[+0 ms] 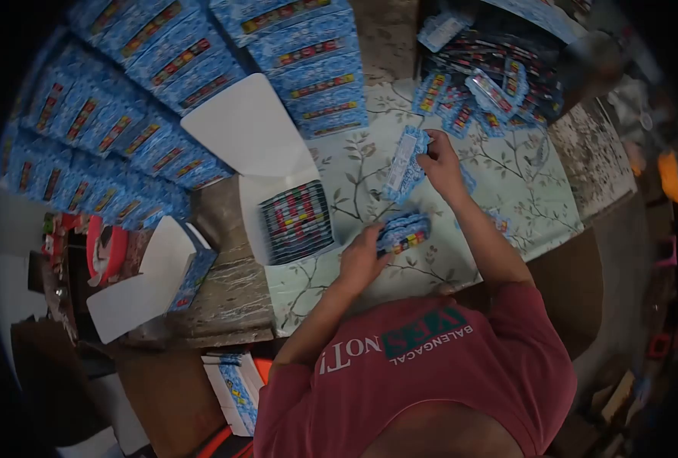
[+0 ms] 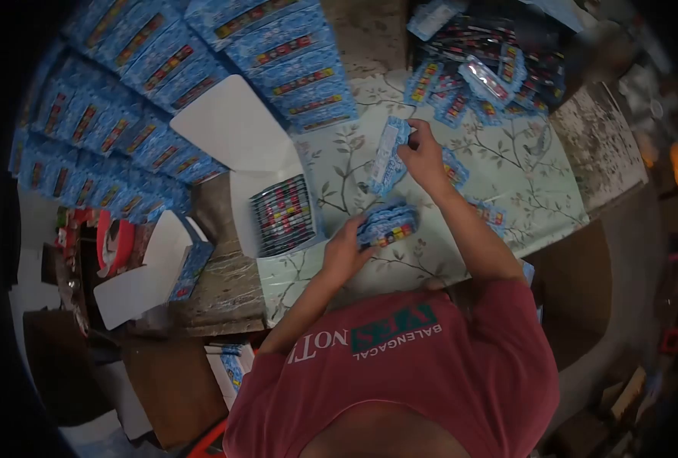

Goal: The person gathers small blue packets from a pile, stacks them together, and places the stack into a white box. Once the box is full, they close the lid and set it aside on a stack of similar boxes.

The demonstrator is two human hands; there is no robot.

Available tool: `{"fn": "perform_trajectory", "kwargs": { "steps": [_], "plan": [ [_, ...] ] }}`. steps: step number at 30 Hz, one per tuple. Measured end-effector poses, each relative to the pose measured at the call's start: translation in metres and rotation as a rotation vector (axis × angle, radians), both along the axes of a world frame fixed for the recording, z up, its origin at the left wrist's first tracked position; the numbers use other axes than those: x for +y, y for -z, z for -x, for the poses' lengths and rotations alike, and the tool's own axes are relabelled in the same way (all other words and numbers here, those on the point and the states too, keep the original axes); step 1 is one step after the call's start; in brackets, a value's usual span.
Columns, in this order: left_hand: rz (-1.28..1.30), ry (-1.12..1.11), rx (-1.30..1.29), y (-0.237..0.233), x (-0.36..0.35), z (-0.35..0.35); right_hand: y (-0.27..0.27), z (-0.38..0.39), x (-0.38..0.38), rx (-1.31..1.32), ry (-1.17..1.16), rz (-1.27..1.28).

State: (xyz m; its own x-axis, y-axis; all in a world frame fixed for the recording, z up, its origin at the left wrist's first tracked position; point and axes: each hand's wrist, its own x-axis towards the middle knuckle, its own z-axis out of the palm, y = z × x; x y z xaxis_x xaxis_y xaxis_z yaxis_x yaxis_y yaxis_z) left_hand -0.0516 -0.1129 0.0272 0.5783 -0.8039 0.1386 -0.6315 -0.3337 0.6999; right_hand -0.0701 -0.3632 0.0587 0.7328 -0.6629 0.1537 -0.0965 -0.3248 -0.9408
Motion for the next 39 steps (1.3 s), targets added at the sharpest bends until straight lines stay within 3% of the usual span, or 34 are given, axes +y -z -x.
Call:
{"fn": "perform_trajectory", "kwargs": {
  "steps": [2, 4, 6, 8, 10, 12, 14, 16, 17, 18, 20, 21, 23, 24, 27, 29, 30, 32, 34, 36, 37, 38, 39],
  "plan": [
    [-0.039, 0.017, 0.039, 0.002, -0.005, -0.002, -0.023, 0.052, 0.003, 0.039, 0.078, 0.086],
    [-0.051, -0.049, 0.003, 0.007, -0.009, -0.002, -0.037, 0.093, 0.007, -0.215, 0.146, -0.191],
    [0.002, -0.07, -0.02, 0.013, -0.02, -0.002, -0.034, 0.112, 0.017, -0.201, 0.144, -0.257],
    [0.086, -0.081, 0.009, 0.013, -0.032, -0.001, -0.014, 0.118, 0.031, 0.189, 0.041, -0.293],
    [0.146, 0.007, 0.071, 0.011, -0.041, -0.003, 0.016, 0.109, 0.052, 0.266, 0.01, -0.252],
    [0.201, 0.075, 0.128, 0.003, -0.041, 0.0, 0.036, 0.097, 0.075, 0.022, 0.018, -0.678],
    [-0.046, 0.123, 0.105, -0.014, -0.038, 0.009, 0.043, 0.092, 0.07, -0.006, -0.046, -0.601],
    [-0.022, 0.087, 0.083, -0.009, -0.036, 0.006, 0.022, 0.089, 0.053, 0.204, -0.008, -0.374],
    [-0.059, 0.119, 0.09, -0.013, -0.036, 0.002, 0.026, 0.088, 0.04, 0.222, 0.023, -0.054],
    [-0.091, 0.157, 0.1, -0.016, -0.037, 0.0, 0.022, 0.082, 0.032, 0.217, 0.018, -0.05],
    [-0.084, 0.204, 0.134, -0.018, -0.034, -0.013, 0.014, 0.075, 0.02, -0.065, -0.32, 0.717],
    [-0.084, 0.251, 0.168, -0.017, -0.029, -0.018, 0.005, 0.076, 0.025, -0.073, -0.327, 0.717],
    [0.019, 0.099, 0.115, -0.004, -0.021, -0.018, -0.011, 0.077, 0.042, 0.307, -0.654, 0.718],
    [0.127, -0.04, 0.064, 0.006, -0.018, -0.017, -0.008, 0.072, 0.045, 0.297, -0.665, 0.713],
    [0.18, -0.191, 0.198, 0.04, -0.018, -0.003, 0.002, 0.066, 0.044, 0.342, -0.702, 0.849],
    [0.215, -0.233, 0.132, 0.036, -0.018, 0.009, 0.008, 0.056, 0.043, 0.278, -0.707, 0.873],
    [0.253, -0.253, 0.07, 0.029, -0.017, 0.012, 0.008, 0.051, 0.044, 0.254, -0.732, 0.877],
    [0.343, -0.302, -0.041, -0.001, -0.006, 0.011, 0.003, 0.049, 0.045, 0.461, -0.763, 0.791],
    [0.44, -0.16, -0.096, -0.039, 0.02, -0.003, -0.007, 0.044, 0.045, 0.376, -0.737, 0.778],
    [0.541, -0.29, -0.241, -0.062, 0.05, -0.032, -0.038, 0.026, 0.049, 0.297, -0.701, 0.756],
    [0.559, -0.373, -0.319, -0.066, 0.062, -0.051, -0.07, 0.009, 0.061, 0.28, -0.647, 0.583],
    [0.48, -0.488, -0.375, -0.068, 0.071, -0.073, -0.088, -0.009, 0.076, 0.265, -0.585, 0.406],
    [0.399, -0.598, -0.434, -0.07, 0.078, -0.092, -0.092, -0.031, 0.089, 0.133, -0.567, 0.42]
  ]
}}
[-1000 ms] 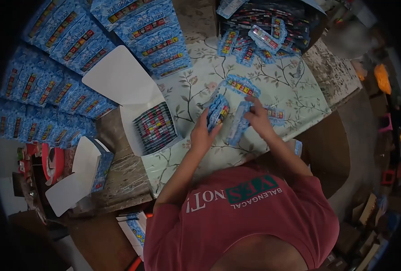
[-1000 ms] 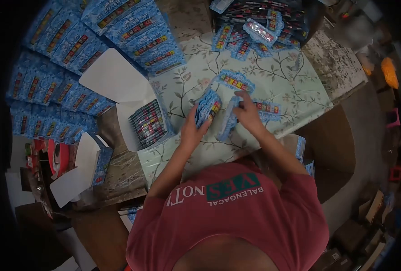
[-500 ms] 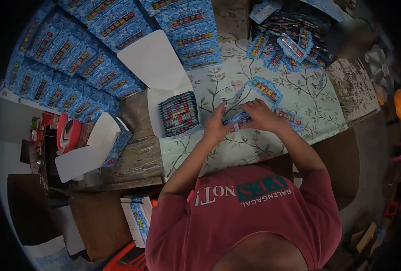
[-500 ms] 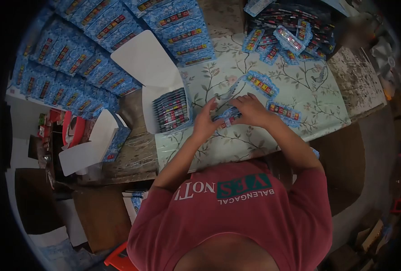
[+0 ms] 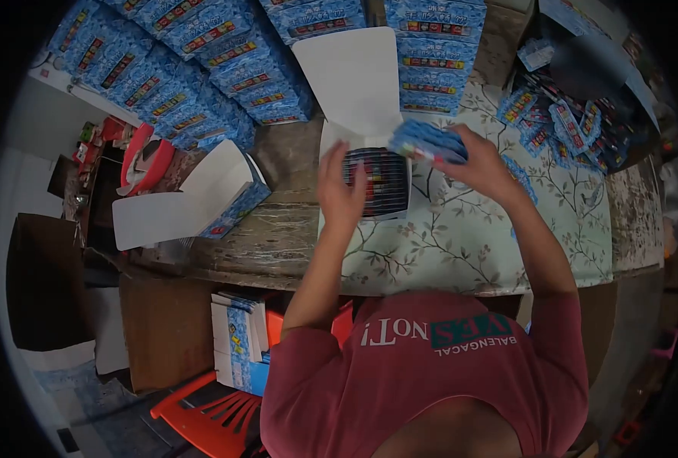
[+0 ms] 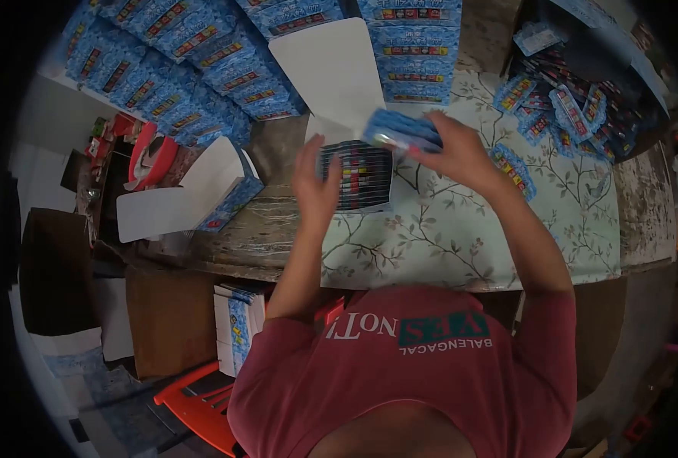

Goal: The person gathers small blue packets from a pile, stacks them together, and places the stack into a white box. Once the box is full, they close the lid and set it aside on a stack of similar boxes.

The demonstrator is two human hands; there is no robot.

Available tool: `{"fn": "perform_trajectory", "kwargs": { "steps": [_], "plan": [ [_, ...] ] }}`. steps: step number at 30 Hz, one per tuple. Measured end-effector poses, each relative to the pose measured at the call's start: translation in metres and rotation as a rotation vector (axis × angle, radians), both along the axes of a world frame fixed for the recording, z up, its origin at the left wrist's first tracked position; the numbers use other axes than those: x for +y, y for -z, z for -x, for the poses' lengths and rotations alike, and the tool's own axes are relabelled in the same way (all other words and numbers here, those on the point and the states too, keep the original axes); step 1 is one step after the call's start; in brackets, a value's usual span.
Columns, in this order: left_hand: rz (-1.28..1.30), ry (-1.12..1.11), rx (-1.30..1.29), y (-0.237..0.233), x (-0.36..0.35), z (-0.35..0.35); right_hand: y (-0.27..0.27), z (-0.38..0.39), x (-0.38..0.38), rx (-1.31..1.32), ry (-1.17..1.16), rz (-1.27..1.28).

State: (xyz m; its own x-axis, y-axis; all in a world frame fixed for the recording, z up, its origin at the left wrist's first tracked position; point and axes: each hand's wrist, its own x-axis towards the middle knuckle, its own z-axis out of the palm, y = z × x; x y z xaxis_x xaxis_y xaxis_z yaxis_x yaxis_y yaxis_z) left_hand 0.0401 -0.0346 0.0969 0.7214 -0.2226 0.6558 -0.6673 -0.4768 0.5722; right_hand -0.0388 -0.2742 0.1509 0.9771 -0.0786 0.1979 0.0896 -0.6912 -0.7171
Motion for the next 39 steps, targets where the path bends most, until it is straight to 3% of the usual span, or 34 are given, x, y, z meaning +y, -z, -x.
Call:
{"fn": "perform_trajectory", "kwargs": {
  "steps": [1, 3, 5, 6, 7, 9, 13, 15, 18, 19, 22, 24, 26, 29, 32, 33, 36, 39],
  "plan": [
    [-0.003, 0.001, -0.005, 0.002, 0.008, -0.013, -0.006, -0.024, 0.012, -0.136, -0.007, -0.019],
    [-0.135, -0.168, 0.271, 0.018, 0.019, -0.043, -0.009, -0.066, 0.038, -0.156, -0.022, 0.077],
    [-0.028, -0.132, 0.263, 0.029, 0.028, -0.059, 0.029, -0.11, 0.052, -0.263, -0.05, 0.174],
    [-0.14, -0.145, 0.387, 0.027, 0.032, -0.061, 0.048, -0.128, 0.056, -0.353, -0.086, 0.271],
    [-0.253, -0.16, 0.516, 0.026, 0.036, -0.061, 0.061, -0.137, 0.056, -0.357, -0.09, 0.275],
    [-0.25, -0.145, 0.48, 0.029, 0.039, -0.061, 0.08, -0.143, 0.051, -0.146, -0.151, 0.499],
    [-0.373, -0.173, 0.474, 0.027, 0.042, -0.067, 0.054, -0.103, 0.045, -0.289, 0.015, 0.398],
    [-0.47, -0.161, 0.455, 0.029, 0.036, -0.077, 0.036, -0.08, 0.04, 0.262, 0.178, 0.384],
    [-0.652, -0.151, 0.402, 0.023, 0.028, -0.072, 0.084, -0.073, 0.018, 0.249, 0.121, 0.331],
    [-0.726, -0.175, 0.383, 0.015, 0.024, -0.068, 0.075, -0.056, 0.019, 0.248, 0.128, 0.331],
    [-0.699, 0.002, 0.308, -0.012, 0.03, -0.02, 0.059, -0.013, 0.012, 0.171, 0.102, 0.351],
    [-0.636, 0.108, 0.384, 0.002, 0.024, -0.014, 0.065, 0.012, -0.008, 0.1, 0.205, 0.379],
    [-0.574, 0.211, 0.43, 0.009, 0.016, 0.001, 0.057, 0.032, -0.021, 0.219, 0.215, 0.267],
    [-0.523, 0.192, 0.413, 0.001, 0.0, 0.032, 0.04, 0.058, -0.027, 0.084, 0.157, 0.302],
    [-0.553, 0.246, 0.473, 0.011, -0.019, 0.011, 0.065, 0.078, -0.047, 0.22, 0.237, 0.2],
    [-0.658, 0.286, 0.371, 0.014, -0.024, 0.013, 0.07, 0.079, -0.05, 0.233, 0.207, 0.239],
    [-0.54, 0.267, 0.425, 0.005, -0.037, 0.022, 0.056, 0.074, -0.056, 0.262, 0.204, 0.271],
    [-0.683, 0.127, 0.469, -0.006, -0.04, 0.017, 0.073, 0.08, -0.065, 0.284, 0.294, 0.018]
  ]
}}
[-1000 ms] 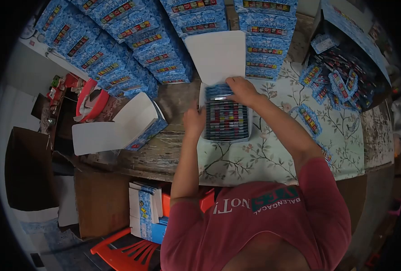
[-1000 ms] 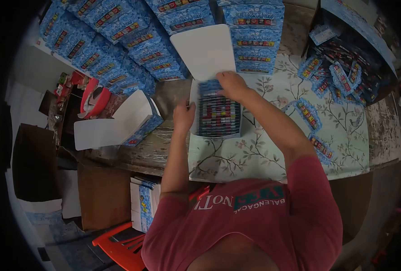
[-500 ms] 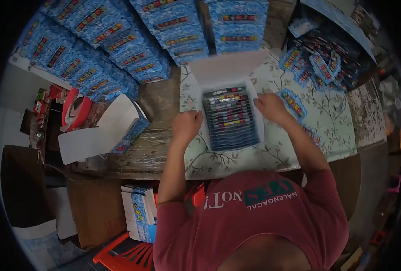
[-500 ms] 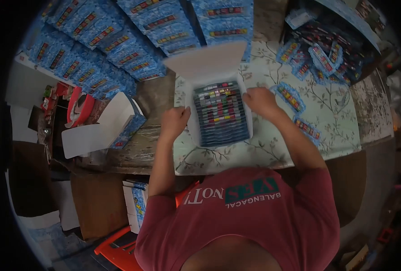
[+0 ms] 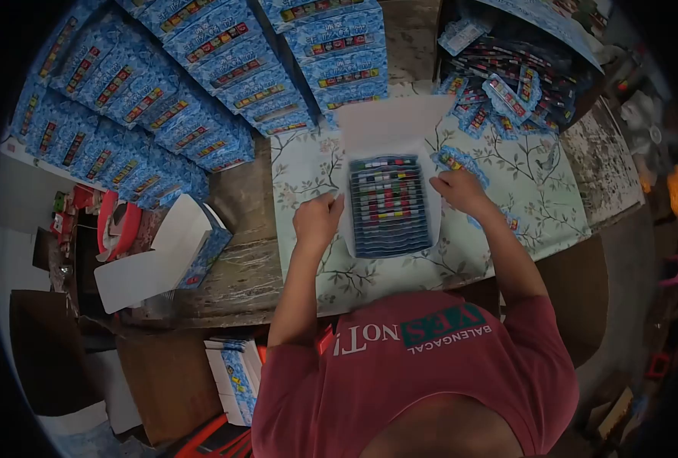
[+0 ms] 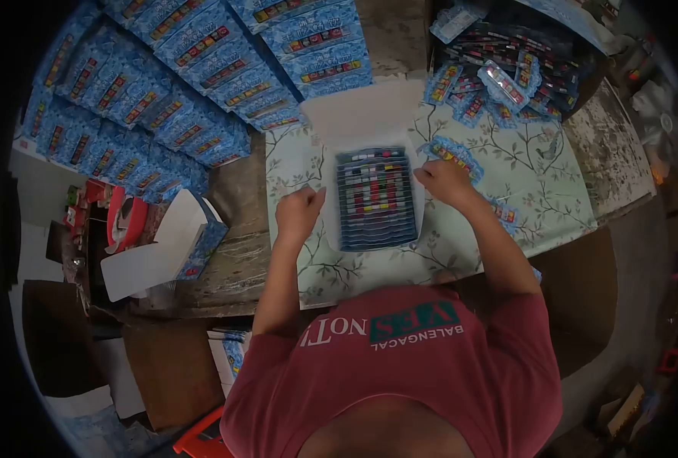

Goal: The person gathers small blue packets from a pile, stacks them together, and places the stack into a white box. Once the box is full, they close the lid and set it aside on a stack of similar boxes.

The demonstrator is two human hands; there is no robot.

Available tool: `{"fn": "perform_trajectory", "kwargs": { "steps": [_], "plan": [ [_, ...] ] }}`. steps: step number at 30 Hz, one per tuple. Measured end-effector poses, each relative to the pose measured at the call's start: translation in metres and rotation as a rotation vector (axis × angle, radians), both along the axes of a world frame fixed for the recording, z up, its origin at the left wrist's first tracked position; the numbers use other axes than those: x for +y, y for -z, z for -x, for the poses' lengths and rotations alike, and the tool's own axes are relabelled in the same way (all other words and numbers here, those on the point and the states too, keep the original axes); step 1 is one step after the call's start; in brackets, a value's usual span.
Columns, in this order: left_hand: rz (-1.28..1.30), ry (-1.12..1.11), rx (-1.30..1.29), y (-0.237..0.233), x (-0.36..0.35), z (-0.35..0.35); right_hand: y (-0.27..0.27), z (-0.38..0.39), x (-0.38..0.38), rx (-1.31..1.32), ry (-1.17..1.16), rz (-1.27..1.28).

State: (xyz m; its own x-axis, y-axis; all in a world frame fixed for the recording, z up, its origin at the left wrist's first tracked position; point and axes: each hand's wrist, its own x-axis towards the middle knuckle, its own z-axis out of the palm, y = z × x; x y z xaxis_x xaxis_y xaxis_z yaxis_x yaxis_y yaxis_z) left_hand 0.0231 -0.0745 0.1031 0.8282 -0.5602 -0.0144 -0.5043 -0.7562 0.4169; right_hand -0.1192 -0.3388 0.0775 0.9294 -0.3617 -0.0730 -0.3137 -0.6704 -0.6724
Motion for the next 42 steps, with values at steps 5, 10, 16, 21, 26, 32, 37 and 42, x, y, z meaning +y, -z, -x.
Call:
{"fn": "perform_trajectory", "kwargs": {
  "steps": [5, 10, 16, 21, 26, 32, 37, 42],
  "plan": [
    [0.328, 0.344, -0.294, 0.001, -0.023, 0.019, 0.015, -0.007, -0.026, -0.167, 0.152, -0.075],
    [-0.129, 0.57, -0.209, 0.028, -0.089, -0.004, 0.039, -0.02, -0.027, -0.377, 0.193, 0.01],
    [-0.217, 0.601, -0.097, 0.028, -0.076, 0.01, 0.067, 0.016, -0.071, -0.28, 0.318, 0.126],
    [-0.191, 0.557, -0.071, 0.022, -0.058, 0.025, 0.089, 0.019, -0.096, -0.202, 0.389, 0.545],
    [-0.189, 0.477, -0.046, 0.02, -0.065, 0.018, 0.064, -0.011, -0.094, 0.161, 0.358, 0.457],
    [-0.192, 0.523, -0.038, 0.018, -0.06, 0.019, 0.041, 0.007, -0.105, -0.337, 0.256, -0.153],
    [-0.137, 0.522, -0.022, 0.021, -0.063, 0.014, -0.048, 0.008, -0.053, -0.521, 0.34, -0.508],
    [-0.076, 0.482, -0.066, 0.023, -0.074, 0.008, -0.06, -0.03, -0.007, -0.687, 0.099, -0.607]
  ]
}}
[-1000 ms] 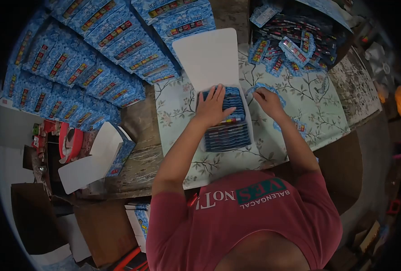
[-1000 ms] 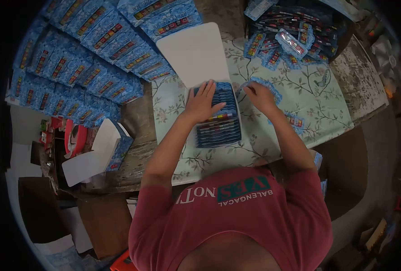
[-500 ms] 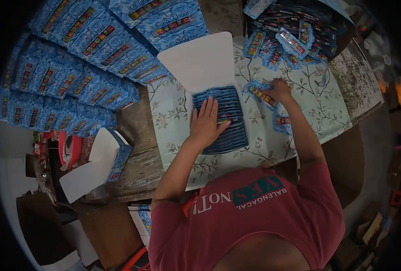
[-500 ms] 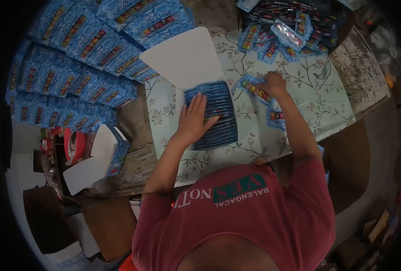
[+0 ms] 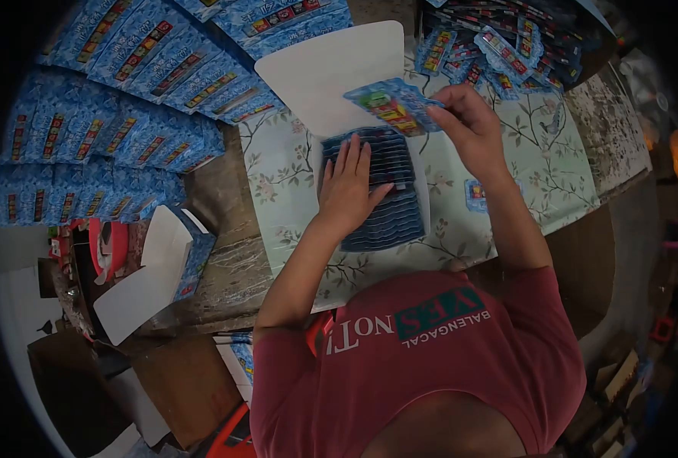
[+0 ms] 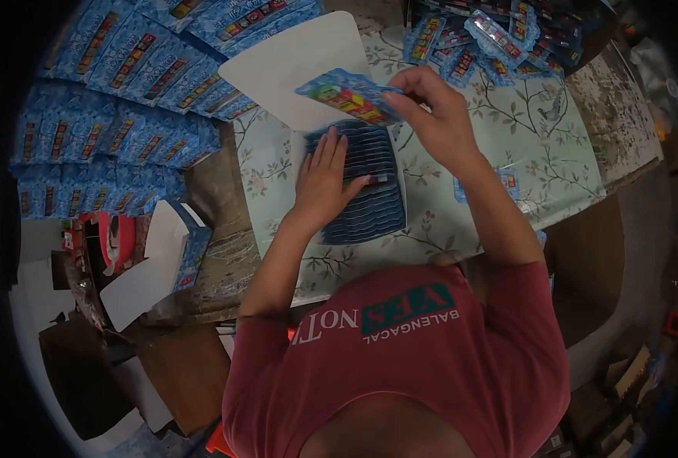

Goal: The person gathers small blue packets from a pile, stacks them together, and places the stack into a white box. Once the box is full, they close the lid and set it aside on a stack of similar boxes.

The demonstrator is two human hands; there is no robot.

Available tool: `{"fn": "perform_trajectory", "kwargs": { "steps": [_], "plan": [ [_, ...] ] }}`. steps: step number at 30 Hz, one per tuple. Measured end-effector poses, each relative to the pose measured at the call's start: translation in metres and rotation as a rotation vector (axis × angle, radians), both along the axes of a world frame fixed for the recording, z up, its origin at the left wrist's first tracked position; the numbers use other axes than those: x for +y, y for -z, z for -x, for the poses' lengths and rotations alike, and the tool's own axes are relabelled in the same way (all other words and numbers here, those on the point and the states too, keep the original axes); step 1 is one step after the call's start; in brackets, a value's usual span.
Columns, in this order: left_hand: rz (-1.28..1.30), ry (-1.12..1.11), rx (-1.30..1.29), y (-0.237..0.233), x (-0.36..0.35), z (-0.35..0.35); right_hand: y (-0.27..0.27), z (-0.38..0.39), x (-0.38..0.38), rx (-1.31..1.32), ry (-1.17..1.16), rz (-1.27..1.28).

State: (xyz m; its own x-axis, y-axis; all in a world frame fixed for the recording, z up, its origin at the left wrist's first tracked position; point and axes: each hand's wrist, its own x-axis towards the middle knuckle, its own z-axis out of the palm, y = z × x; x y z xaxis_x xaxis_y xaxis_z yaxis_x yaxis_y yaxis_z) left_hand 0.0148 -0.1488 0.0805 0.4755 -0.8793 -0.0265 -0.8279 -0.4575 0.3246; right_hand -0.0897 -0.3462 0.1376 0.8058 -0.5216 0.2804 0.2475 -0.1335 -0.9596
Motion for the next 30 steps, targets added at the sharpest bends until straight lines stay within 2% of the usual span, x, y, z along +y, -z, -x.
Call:
{"fn": "perform_trajectory", "kwargs": {
  "steps": [2, 11, 15, 18, 28, 30],
  "plan": [
    [-0.034, 0.102, -0.026, 0.002, 0.0, 0.0, 0.002, -0.011, 0.008, -0.064, -0.017, 0.05],
    [-0.147, 0.093, -0.139, 0.011, -0.017, -0.025, 0.017, 0.003, 0.012, -0.03, 0.052, -0.086],
    [-0.065, 0.078, 0.035, 0.0, 0.002, -0.005, 0.013, 0.02, 0.005, -0.026, 0.081, -0.12],
    [-0.072, 0.304, 0.062, -0.005, 0.026, 0.036, 0.012, 0.025, 0.002, -0.035, 0.111, -0.136],
    [-0.079, 0.142, -0.047, 0.004, 0.01, 0.032, 0.014, 0.005, 0.015, -0.096, 0.034, -0.135],
    [0.017, 0.105, 0.05, -0.008, 0.027, 0.035, 0.013, 0.016, 0.012, -0.091, 0.043, -0.129]
  ]
}}
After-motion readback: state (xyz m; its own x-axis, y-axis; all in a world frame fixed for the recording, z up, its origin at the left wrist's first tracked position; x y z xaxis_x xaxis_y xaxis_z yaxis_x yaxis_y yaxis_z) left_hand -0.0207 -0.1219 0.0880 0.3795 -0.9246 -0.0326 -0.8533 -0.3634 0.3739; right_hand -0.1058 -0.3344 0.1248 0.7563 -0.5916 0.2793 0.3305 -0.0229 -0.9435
